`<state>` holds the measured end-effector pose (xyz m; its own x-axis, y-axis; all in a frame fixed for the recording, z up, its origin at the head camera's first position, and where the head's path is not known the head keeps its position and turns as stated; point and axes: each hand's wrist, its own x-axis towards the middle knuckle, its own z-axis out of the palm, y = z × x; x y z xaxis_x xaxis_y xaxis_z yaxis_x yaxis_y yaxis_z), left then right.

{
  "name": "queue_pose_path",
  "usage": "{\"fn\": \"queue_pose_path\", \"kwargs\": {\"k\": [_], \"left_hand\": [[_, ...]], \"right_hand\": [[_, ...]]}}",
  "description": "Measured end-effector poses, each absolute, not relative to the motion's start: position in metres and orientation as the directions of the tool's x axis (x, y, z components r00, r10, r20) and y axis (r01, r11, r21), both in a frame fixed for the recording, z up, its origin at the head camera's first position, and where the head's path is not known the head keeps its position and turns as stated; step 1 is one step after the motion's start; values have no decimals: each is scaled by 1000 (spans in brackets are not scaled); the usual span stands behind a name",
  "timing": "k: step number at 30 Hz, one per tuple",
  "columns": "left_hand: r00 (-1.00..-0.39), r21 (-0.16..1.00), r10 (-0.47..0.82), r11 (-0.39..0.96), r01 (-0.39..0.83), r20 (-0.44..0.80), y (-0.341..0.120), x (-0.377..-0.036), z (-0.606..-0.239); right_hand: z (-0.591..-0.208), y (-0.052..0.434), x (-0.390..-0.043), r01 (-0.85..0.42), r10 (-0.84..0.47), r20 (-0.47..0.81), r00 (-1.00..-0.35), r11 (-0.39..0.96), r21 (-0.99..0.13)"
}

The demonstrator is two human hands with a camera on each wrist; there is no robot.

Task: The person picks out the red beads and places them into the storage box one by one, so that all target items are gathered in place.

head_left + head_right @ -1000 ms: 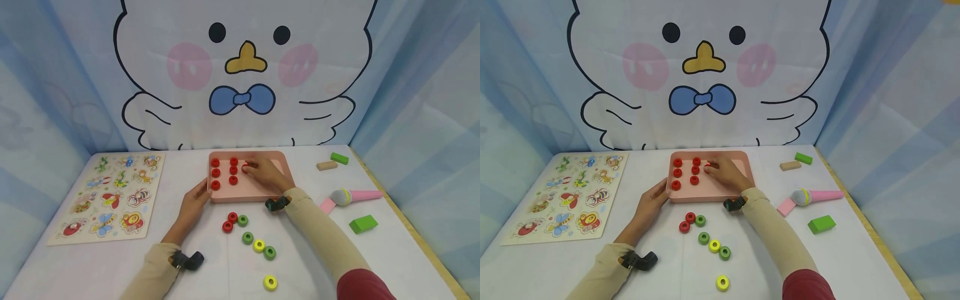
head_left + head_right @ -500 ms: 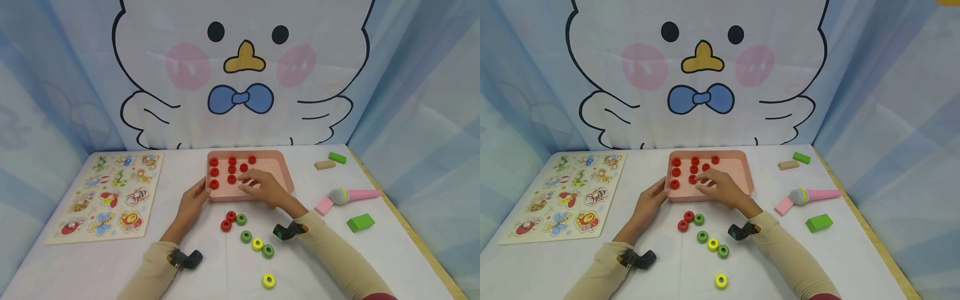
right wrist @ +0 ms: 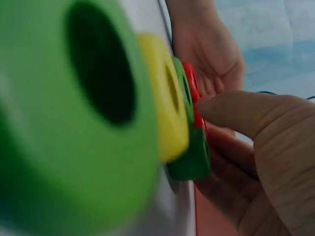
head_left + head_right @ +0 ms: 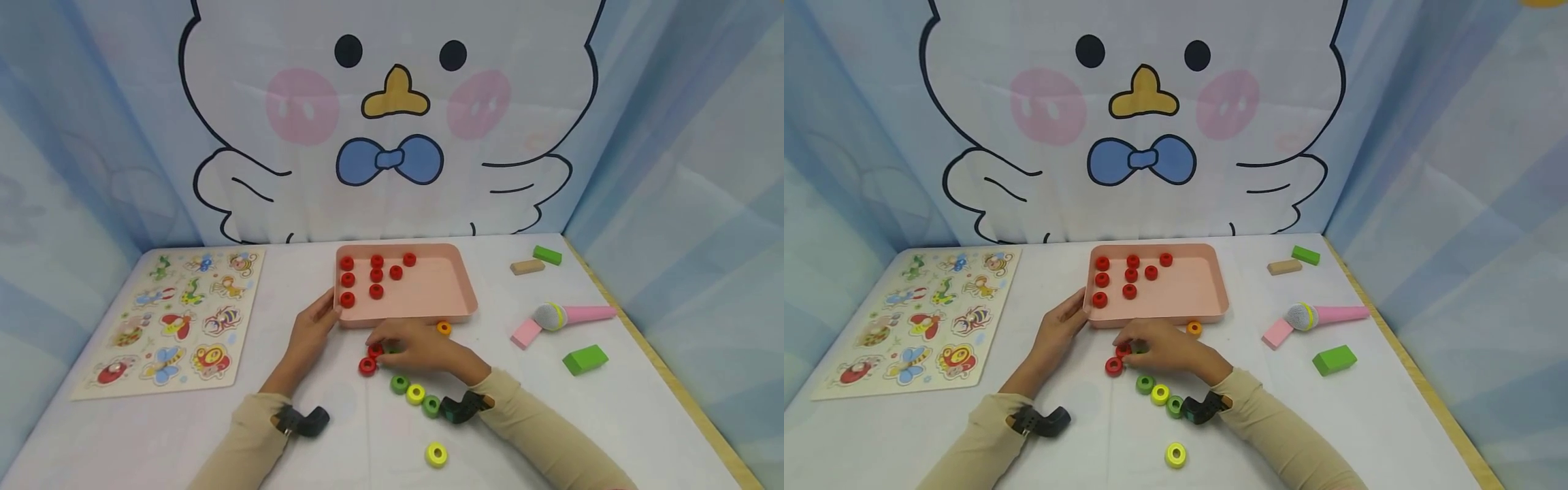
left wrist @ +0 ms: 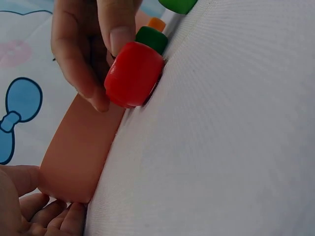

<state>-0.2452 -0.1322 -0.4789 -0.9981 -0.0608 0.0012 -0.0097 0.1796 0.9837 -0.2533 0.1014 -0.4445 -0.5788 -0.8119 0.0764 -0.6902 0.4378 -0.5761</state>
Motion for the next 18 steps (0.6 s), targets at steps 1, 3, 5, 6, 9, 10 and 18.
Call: {"fn": "queue_pose_path", "kwargs": {"k": [1, 3, 5, 6, 9, 10, 18], "left_hand": [[-998, 984, -57, 177, -4, 7, -132, -245, -480], [-999, 986, -51, 166, 6, 15, -132, -246, -481], [-998, 988, -51, 156, 12, 21, -131, -246, -482], [-999, 988, -47, 154, 16, 23, -130, -246, -483], [-999, 989, -41, 144, 21, 27, -129, -245, -484], [-999, 990, -38, 142, 23, 29, -129, -245, -484], [-999, 984, -47, 177, 11, 20, -133, -243, -478]], "right_hand": [[-445, 100, -252, -698, -813, 66, -579, 452, -555], [-448, 96, -251, -718, -818, 65, -571, 460, -522], [-450, 94, -250, -728, -824, 75, -562, 450, -516], [-451, 94, -250, -729, -824, 81, -560, 445, -520], [-455, 94, -248, -722, -819, 95, -566, 437, -537], [-456, 94, -248, -719, -817, 98, -569, 436, -541], [-456, 93, -252, -705, -807, 104, -581, 435, -561]]}}
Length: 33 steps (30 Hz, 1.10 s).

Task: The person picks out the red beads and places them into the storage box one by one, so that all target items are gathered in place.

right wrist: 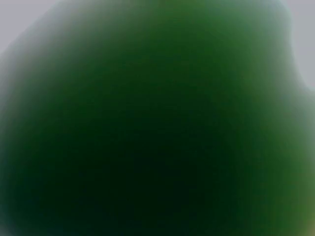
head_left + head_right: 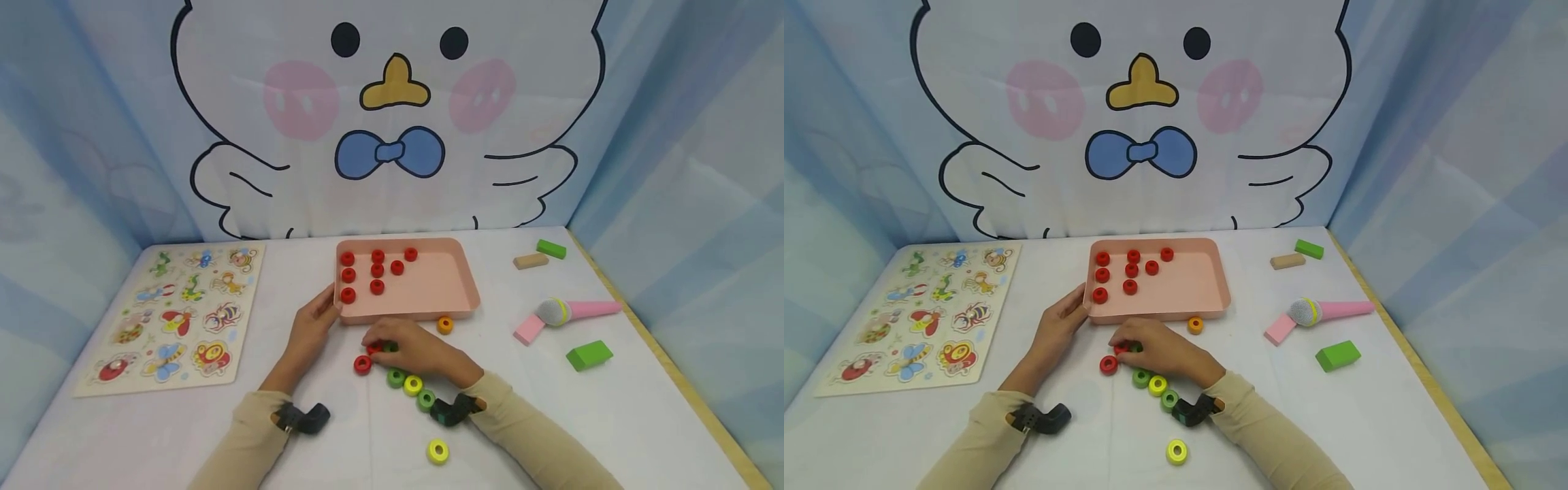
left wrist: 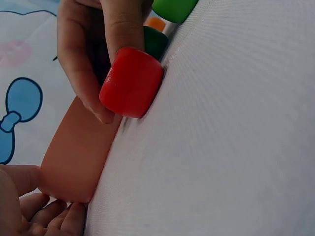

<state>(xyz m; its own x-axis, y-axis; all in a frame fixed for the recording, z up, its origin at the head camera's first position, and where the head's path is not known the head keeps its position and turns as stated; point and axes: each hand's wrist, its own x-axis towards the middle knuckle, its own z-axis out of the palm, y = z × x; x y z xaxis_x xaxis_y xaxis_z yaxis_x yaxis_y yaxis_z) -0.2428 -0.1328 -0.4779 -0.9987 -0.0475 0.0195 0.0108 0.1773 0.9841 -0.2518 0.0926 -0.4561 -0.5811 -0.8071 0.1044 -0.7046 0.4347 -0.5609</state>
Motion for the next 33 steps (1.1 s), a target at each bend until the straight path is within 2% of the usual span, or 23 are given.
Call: {"fn": "queue_pose_path", "kwargs": {"k": [3, 8, 15, 18, 23, 27, 33], "left_hand": [[-999, 982, -47, 188, 18, 27, -135, -244, -477], [-998, 984, -48, 176, 33, 42, -136, -245, -477], [-998, 983, -58, 181, 16, 27, -138, -248, -479], [-998, 984, -61, 177, 7, 18, -138, -248, -481], [-998, 988, -53, 157, 6, 15, -135, -246, -485], [-999, 986, -45, 164, 0, 7, -133, -244, -487], [-999, 988, -42, 153, 16, 22, -134, -245, -483]], "right_hand": [[-448, 94, -254, -694, -791, 111, -601, 448, -564], [-429, 102, -266, -674, -743, 193, -641, 424, -605], [-412, 121, -328, -572, -611, 199, -767, 508, -644], [-413, 130, -362, -480, -519, 154, -841, 582, -657], [-423, 142, -394, -240, -347, -29, -937, 704, -668], [-429, 145, -403, -158, -290, -93, -953, 732, -663], [-429, 139, -407, -174, -289, -70, -955, 732, -659]]}}
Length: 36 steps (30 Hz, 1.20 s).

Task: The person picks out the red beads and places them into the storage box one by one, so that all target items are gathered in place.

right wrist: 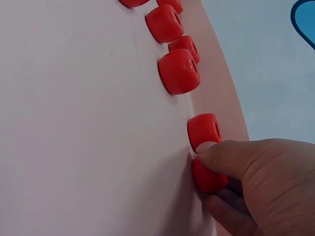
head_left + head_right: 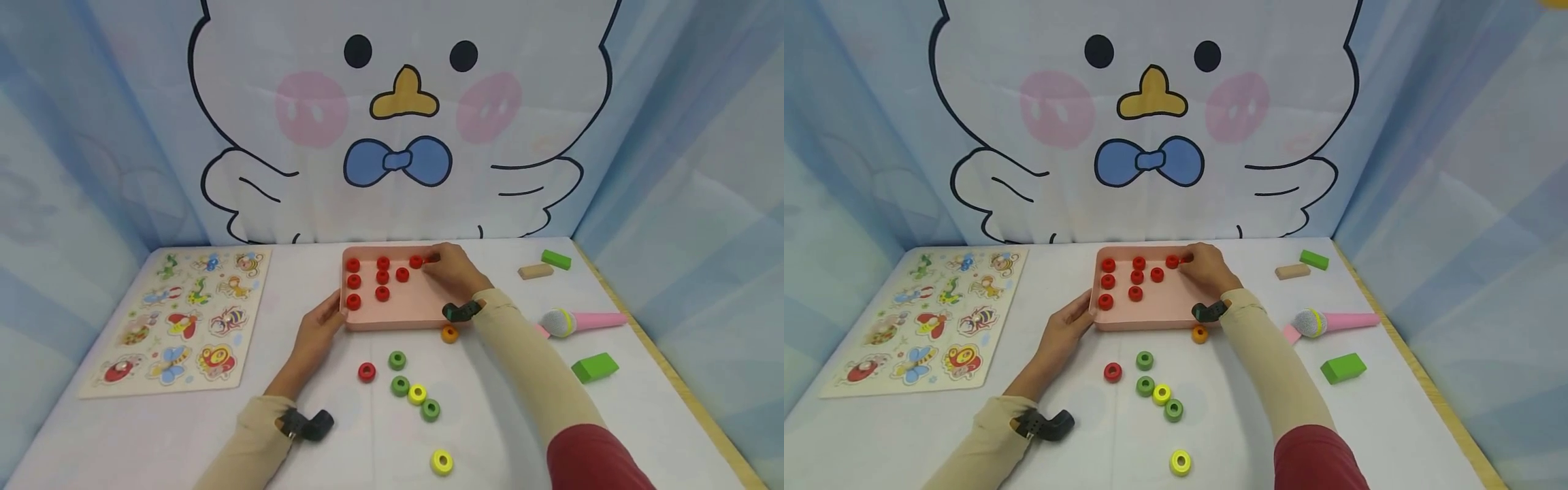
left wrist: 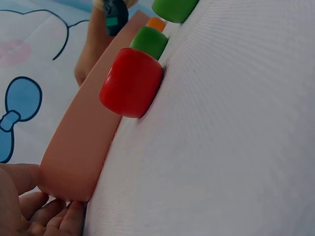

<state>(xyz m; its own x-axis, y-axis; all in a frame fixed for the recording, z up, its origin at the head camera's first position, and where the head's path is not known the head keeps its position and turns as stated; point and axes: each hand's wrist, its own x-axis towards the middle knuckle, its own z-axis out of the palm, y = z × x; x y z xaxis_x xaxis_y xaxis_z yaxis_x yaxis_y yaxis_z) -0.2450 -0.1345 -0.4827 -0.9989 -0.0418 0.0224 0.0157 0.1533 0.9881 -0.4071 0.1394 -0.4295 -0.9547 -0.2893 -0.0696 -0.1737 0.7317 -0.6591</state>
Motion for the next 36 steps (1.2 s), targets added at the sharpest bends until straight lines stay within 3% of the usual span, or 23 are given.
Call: {"fn": "queue_pose_path", "kwargs": {"k": [13, 16, 19, 23, 29, 32, 36], "left_hand": [[-999, 994, -31, 105, 24, 28, -132, -246, -486], [-999, 995, -34, 89, 38, 41, -133, -247, -486], [-998, 995, -42, 90, 44, 48, -133, -247, -484], [-998, 992, -46, 115, 41, 46, -133, -247, -482], [-998, 989, -44, 142, 45, 52, -135, -245, -481], [-998, 989, -44, 144, 45, 52, -135, -242, -476], [-998, 989, -41, 144, 47, 53, -135, -243, -477]], "right_hand": [[-432, 143, -402, -152, -230, -37, -973, 746, -649], [-425, 140, -397, -179, -193, 49, -980, 747, -641], [-416, 134, -384, -293, -226, 187, -956, 739, -606], [-410, 120, -350, -510, -411, 303, -860, 672, -536], [-414, 97, -283, -697, -770, 172, -615, 428, -575], [-414, 88, -259, -741, -849, 105, -518, 384, -550], [-419, 80, -242, -794, -885, 89, -458, 362, -488]]}}
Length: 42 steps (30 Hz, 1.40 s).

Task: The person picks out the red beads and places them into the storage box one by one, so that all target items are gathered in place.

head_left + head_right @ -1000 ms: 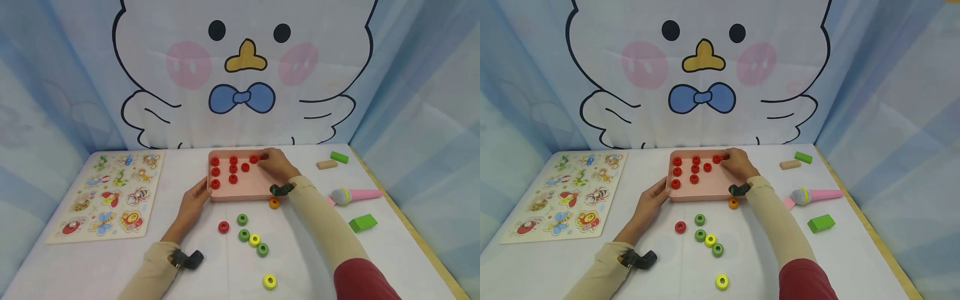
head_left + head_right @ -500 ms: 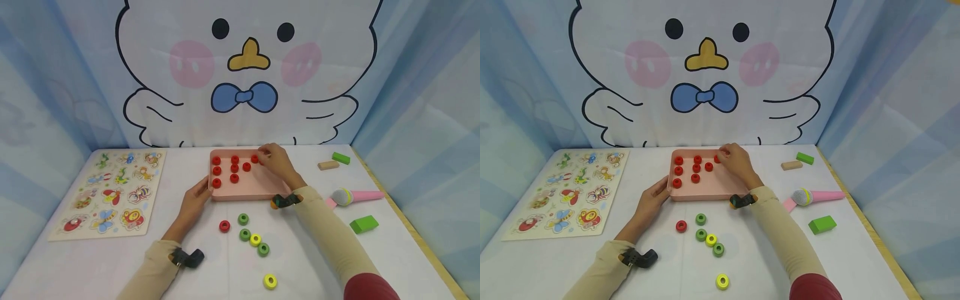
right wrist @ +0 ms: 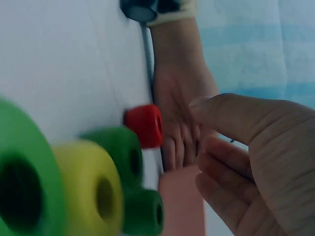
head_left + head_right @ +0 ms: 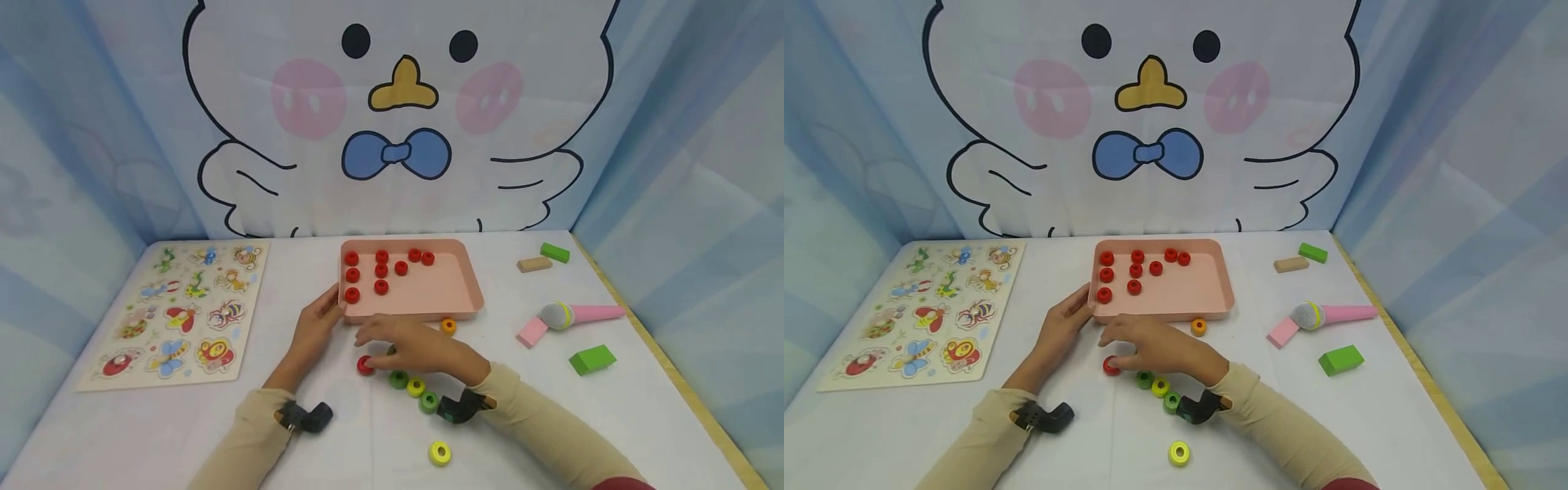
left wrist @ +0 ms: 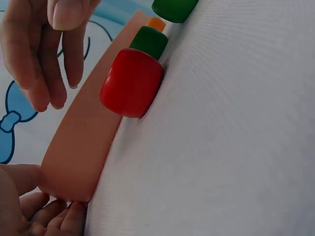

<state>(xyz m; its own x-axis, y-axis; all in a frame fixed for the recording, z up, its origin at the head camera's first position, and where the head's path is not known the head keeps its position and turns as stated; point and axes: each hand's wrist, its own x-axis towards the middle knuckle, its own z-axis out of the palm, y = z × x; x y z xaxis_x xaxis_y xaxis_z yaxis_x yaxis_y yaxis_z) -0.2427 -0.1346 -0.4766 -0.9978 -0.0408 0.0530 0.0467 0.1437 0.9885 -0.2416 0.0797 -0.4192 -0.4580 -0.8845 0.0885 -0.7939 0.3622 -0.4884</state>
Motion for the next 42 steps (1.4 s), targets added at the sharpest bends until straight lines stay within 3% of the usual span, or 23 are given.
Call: {"fn": "queue_pose_path", "kwargs": {"k": [4, 9, 17, 22, 30, 38, 42], "left_hand": [[-995, 991, -49, 104, 78, 84, -136, -243, -483], [-997, 992, -51, 113, 55, 61, -135, -242, -485], [-995, 993, -63, 96, 69, 75, -139, -237, -484], [-995, 992, -59, 102, 77, 83, -141, -237, -488], [-996, 990, 12, 110, 84, 84, -124, -250, -490], [-995, 988, -7, 123, 95, 97, -132, -251, -482], [-996, 984, -23, 159, 82, 87, -138, -248, -483]], "right_hand": [[-432, 75, -234, -831, -910, 98, -403, 320, -455], [-447, 74, -227, -828, -905, 74, -419, 347, -441], [-456, 70, -220, -873, -906, 199, -373, 271, -405], [-459, 69, -220, -871, -903, 211, -375, 266, -413], [-463, 85, -218, -852, -865, 235, -443, 324, -411], [-458, 80, -222, -858, -871, 251, -423, 295, -421], [-459, 75, -223, -877, -883, 284, -373, 236, -417]]}}
